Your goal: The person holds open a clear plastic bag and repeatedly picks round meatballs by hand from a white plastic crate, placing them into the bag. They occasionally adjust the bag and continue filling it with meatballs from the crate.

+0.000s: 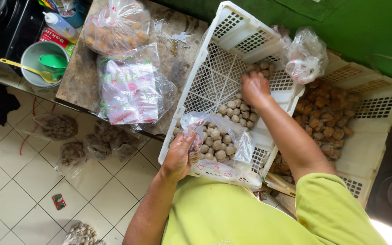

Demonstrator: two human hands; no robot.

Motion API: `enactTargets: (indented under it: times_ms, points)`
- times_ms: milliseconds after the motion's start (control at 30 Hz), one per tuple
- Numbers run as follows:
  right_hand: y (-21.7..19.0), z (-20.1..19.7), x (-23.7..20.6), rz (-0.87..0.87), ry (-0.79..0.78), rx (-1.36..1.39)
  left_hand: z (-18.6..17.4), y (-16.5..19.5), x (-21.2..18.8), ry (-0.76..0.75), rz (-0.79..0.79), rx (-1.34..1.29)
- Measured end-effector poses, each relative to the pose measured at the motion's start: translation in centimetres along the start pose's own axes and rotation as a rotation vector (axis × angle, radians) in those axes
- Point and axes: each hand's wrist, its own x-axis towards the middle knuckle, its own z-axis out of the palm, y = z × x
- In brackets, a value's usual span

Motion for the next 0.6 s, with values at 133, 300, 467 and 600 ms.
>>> enactTargets:
  times_ms: [133, 300, 467, 600]
  points:
    - [-0.7, 1.3, 0.0, -0.037, -0.004, -0.186, -1.2, -1.1, 0.8, 0.021, -0.001, 0.004]
    - [0.4, 1.0, -0.3, -0.064, 0.063, -0.036, -2.4, -3.0, 3.3, -0.032, 0.091, 0.058]
    - [-0.9, -4.1, -5.0, 0.022, -0.011, 1.321, -2.5, -3.5, 4.5, -0.021, 0.006, 0.155]
    - [-4.1, -7.9, -10.5, -0.129, -0.171, 1.259, -2.1, -3.7, 4.9, -0.048, -0.029, 0.062]
